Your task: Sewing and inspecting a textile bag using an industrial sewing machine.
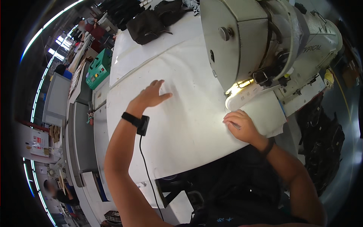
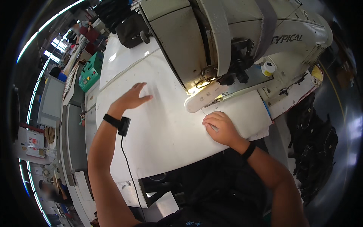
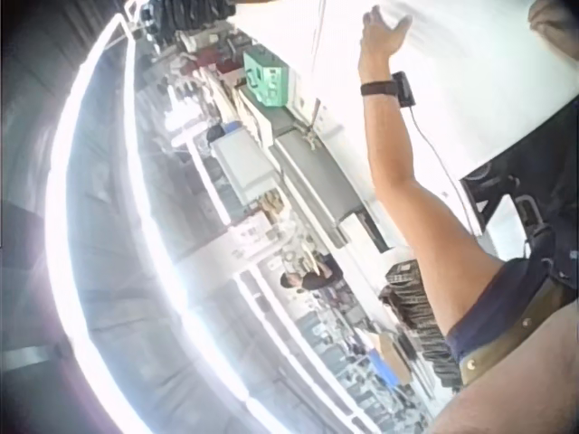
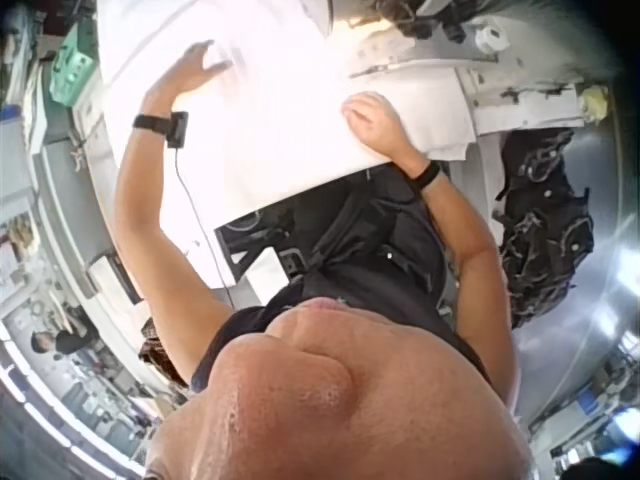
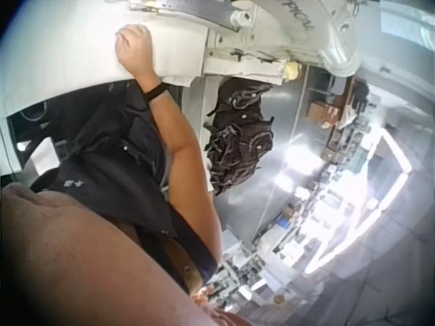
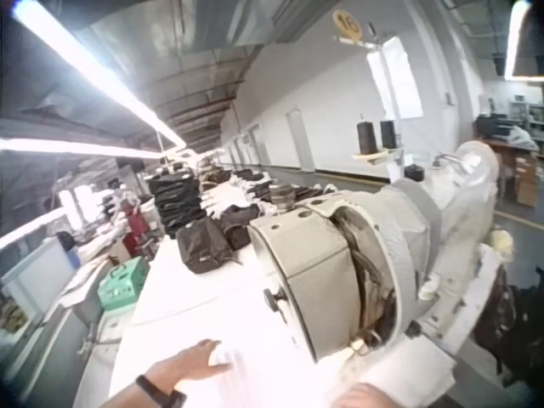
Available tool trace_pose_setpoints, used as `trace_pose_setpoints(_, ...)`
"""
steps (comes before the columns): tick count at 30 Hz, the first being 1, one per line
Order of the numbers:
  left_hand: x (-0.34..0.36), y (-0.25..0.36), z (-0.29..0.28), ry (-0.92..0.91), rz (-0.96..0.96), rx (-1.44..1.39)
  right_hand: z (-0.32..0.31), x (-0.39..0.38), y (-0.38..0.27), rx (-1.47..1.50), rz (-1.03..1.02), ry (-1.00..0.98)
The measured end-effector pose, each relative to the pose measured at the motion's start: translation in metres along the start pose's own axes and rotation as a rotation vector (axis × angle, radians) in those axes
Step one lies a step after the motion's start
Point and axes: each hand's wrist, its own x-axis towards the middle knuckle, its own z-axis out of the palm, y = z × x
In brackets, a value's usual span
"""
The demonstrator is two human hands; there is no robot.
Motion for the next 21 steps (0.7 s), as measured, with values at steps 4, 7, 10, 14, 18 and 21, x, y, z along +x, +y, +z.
trace_pose_setpoints(4, -0.140, 0.008, 0.085, 0.133, -0.049, 0.018, 0.002, -0.001, 0.004, -0.005, -0.065, 0.026)
trace_pose_setpoints(7, -0.230, 0.037, 0.131, 0.263, -0.184, 0.087, 0.003, -0.003, 0.007, 0.005, -0.096, 0.035)
trace_pose_setpoints(10, -0.283, 0.075, 0.170, 0.328, -0.335, 0.033, 0.002, -0.006, 0.009, 0.041, -0.117, 0.046)
trace_pose_setpoints(14, -0.293, 0.104, 0.207, 0.508, -0.417, 0.060, 0.005, -0.010, 0.016, 0.097, -0.102, 0.080)
trace_pose_setpoints(18, -0.283, 0.100, 0.220, 0.589, -0.423, 0.074, 0.015, -0.008, 0.026, 0.072, -0.090, 0.143)
trace_pose_setpoints(21, -0.275, 0.086, 0.219, 0.542, -0.420, 0.120, 0.022, -0.006, 0.028, 0.072, -0.048, 0.160)
